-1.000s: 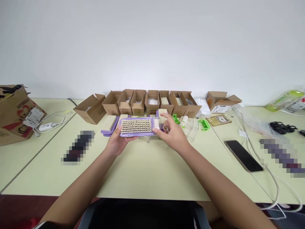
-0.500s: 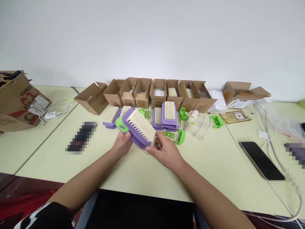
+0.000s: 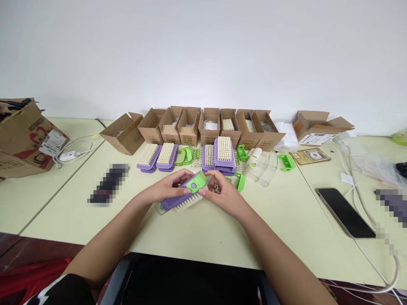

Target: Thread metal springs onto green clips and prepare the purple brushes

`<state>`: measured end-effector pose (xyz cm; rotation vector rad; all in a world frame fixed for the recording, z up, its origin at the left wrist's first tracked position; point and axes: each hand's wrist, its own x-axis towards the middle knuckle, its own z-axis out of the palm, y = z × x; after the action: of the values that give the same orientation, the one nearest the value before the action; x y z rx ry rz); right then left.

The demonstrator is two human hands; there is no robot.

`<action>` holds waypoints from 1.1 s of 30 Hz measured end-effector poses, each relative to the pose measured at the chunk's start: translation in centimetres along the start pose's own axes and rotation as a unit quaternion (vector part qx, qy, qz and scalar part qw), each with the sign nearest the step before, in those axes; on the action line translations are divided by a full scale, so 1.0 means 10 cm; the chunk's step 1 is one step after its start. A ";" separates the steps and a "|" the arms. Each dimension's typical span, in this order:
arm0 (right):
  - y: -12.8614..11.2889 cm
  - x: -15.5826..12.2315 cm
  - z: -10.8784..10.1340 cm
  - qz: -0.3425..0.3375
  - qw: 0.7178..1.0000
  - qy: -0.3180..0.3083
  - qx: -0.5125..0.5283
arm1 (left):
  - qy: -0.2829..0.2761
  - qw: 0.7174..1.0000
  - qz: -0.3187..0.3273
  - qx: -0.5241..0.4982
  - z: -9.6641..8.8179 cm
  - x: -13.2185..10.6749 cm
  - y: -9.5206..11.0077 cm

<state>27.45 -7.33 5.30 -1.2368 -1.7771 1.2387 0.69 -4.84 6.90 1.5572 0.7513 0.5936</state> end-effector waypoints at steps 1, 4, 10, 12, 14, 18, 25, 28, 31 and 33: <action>0.01 0.00 0.03 0.008 1.000 -0.017 -0.004 | -0.018 0.999 -0.013 0.024 -0.04 -0.02 0.02; 0.04 0.00 0.13 0.022 0.998 -0.063 -0.015 | -0.051 0.990 -0.069 0.112 -0.15 -0.07 0.06; 0.01 -0.01 0.26 0.048 0.989 -0.137 0.021 | -0.102 0.969 -0.109 0.194 -0.24 -0.08 0.05; 0.01 -0.01 0.28 0.054 0.992 -0.116 0.003 | -0.107 0.967 -0.119 0.199 -0.22 -0.07 0.04; 0.02 -0.01 0.29 0.053 0.994 -0.093 -0.022 | -0.108 0.965 -0.125 0.203 -0.20 -0.06 0.02; 0.03 0.00 0.27 0.052 0.992 -0.110 -0.034 | -0.106 0.968 -0.120 0.192 -0.21 -0.06 0.02; 0.13 0.03 0.16 -0.025 0.997 -0.059 0.032 | 0.067 0.995 0.006 -0.080 -0.17 0.02 -0.20; 0.15 0.01 0.20 -0.021 0.998 -0.042 0.041 | 0.247 0.931 0.094 -0.251 -0.01 0.08 -0.30; 0.12 -0.01 0.29 -0.003 0.999 -0.036 0.018 | 0.279 0.908 0.126 -0.286 0.13 0.10 -0.28; 0.10 -0.02 0.35 0.012 1.000 -0.026 -0.007 | 0.280 0.905 0.130 -0.291 0.18 0.10 -0.23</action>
<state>24.81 -8.56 3.14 -1.2477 -1.8158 1.2843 2.39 -5.21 4.39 0.9260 0.6960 1.3687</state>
